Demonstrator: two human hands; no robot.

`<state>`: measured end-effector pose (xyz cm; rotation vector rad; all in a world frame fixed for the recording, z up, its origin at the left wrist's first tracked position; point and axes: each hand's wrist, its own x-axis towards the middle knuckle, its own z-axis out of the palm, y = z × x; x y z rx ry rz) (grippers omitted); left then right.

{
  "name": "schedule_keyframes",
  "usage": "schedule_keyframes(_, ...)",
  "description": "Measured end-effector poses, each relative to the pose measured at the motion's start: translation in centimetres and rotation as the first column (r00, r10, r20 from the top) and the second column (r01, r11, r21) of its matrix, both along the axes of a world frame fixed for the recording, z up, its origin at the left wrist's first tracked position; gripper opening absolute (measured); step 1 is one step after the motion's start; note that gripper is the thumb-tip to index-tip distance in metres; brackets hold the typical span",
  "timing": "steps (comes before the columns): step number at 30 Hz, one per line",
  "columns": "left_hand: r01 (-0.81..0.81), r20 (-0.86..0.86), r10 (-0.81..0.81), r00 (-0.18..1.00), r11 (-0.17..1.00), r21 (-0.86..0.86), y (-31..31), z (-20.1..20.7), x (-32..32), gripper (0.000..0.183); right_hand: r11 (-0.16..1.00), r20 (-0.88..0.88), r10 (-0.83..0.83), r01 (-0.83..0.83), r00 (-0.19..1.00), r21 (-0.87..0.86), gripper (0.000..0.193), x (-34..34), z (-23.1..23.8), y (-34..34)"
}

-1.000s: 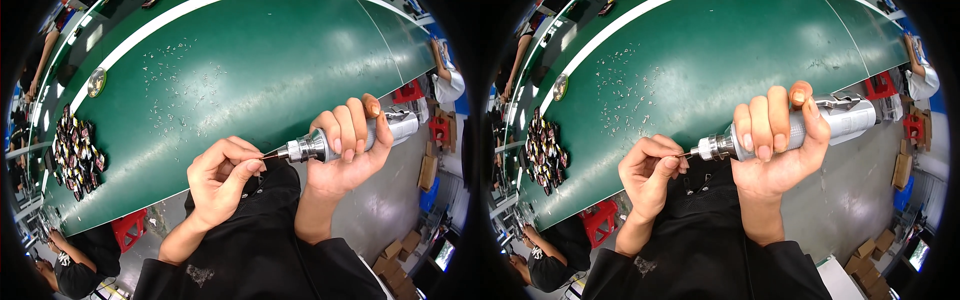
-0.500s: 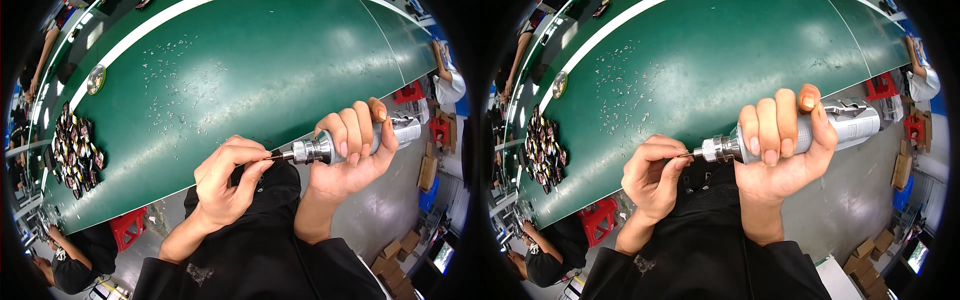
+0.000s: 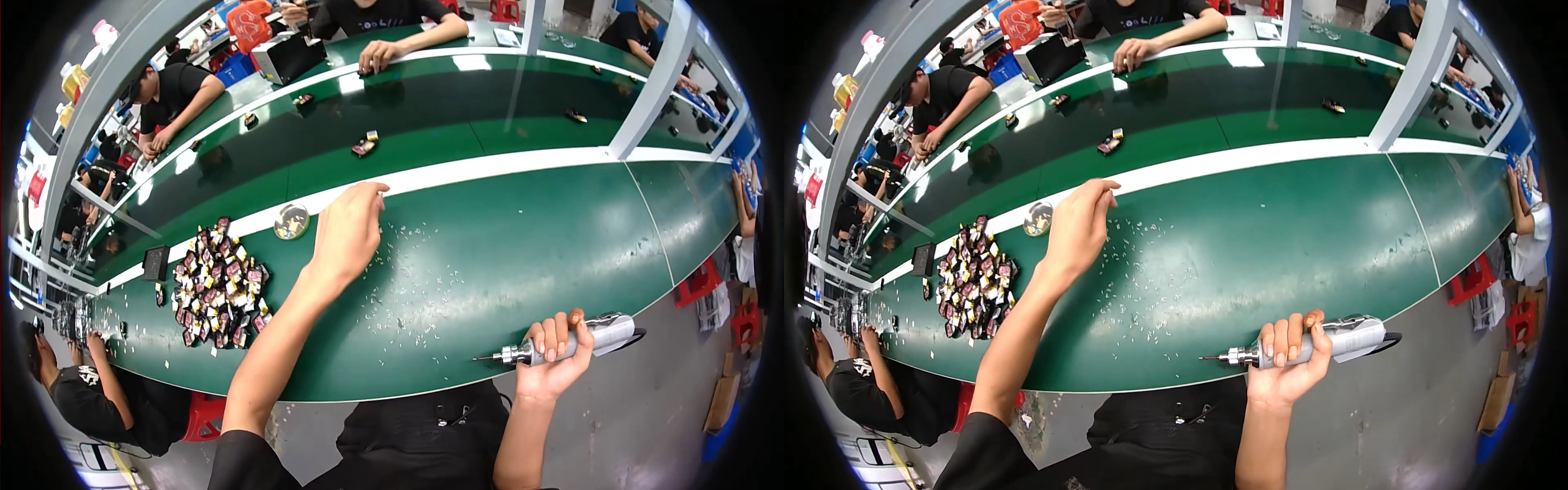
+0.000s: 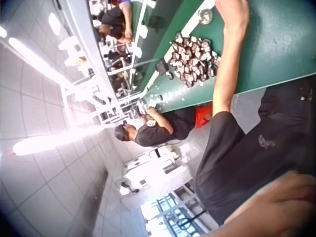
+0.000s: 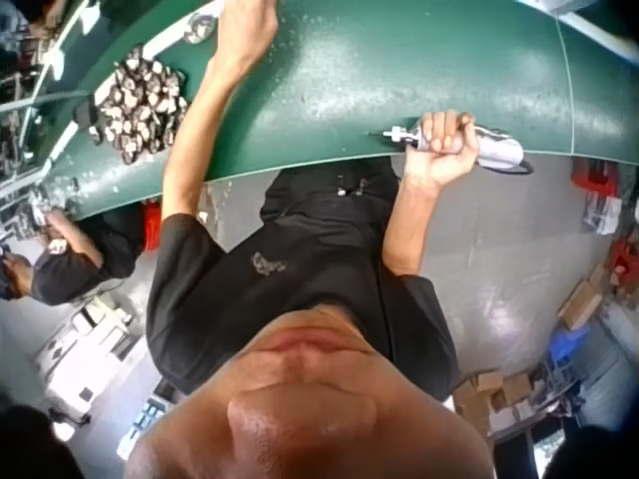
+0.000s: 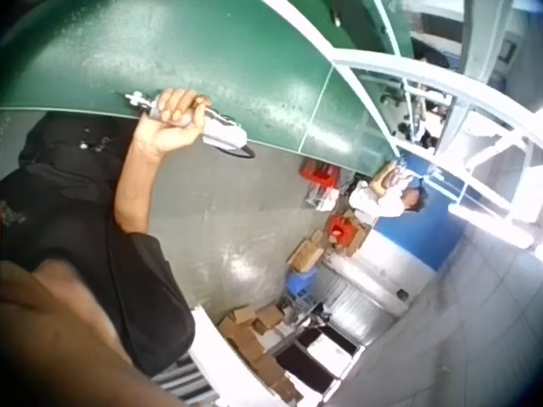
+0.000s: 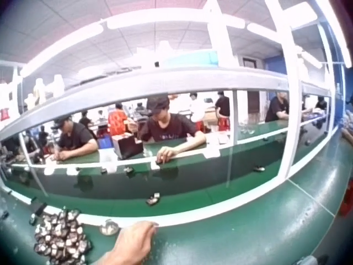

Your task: Assembling small electronic components using an electric screwdriver on a factory assembly line.

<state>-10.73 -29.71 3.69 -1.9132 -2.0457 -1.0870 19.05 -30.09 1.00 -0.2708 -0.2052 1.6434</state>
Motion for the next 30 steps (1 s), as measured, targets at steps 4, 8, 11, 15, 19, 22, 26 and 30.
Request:
schedule_keyframes(4, -0.35, -0.13, 0.328, 0.936, 0.91, -0.222, 5.7, -1.2, -5.4, 0.038, 0.997, -0.018, 0.023, -0.024, 1.0, -0.07, 0.006, 0.3, -0.5, 0.0)
schedule_keyframes(8, -0.461, -0.091, 0.454, 0.887, 0.849, -0.257, 8.7, -3.8, -7.2, 0.048, 0.995, 0.019, 0.075, -0.074, 0.997, -0.064, 0.008, 0.9, -1.8, -0.6)
schedule_keyframes(11, -0.481, -0.167, 0.452, 0.876, 0.844, -0.236, 9.2, -4.3, -6.6, 0.045, 0.982, 0.071, 0.131, -0.12, 0.989, -0.149, 0.009, 1.3, -0.4, -1.9)
schedule_keyframes(15, -0.446, -0.264, 0.393, 0.881, 0.876, -0.183, 10.0, -5.1, -8.4, 0.039, 0.98, 0.103, 0.145, -0.129, 0.984, -0.154, 0.011, 1.3, -0.4, -2.2)
schedule_keyframes(19, -0.385, -0.43, 0.283, 0.857, 0.906, -0.172, 10.1, -5.1, -11.1, 0.028, 0.985, 0.114, 0.141, -0.127, 0.983, -0.118, 0.01, 0.8, -0.5, -1.8)
schedule_keyframes(22, -0.329, -0.393, 0.255, 0.884, 0.935, -0.133, 9.2, -4.2, -11.1, 0.026, 0.984, 0.115, 0.151, -0.138, 0.982, -0.115, 0.011, 0.6, -0.6, -1.6)
schedule_keyframes(26, -0.019, -0.262, 0.011, 0.965, 0.999, -0.027, 7.6, -2.2, -4.6, 0.027, 0.984, 0.118, 0.154, -0.141, 0.981, -0.106, 0.012, 1.2, -0.5, -1.4)
schedule_keyframes(30, 0.376, -0.237, -0.388, 0.891, 0.922, -0.095, 3.6, -0.7, 5.0, 0.031, 0.979, 0.083, 0.164, -0.153, 0.983, -0.133, 0.012, 1.5, 0.1, -1.7)
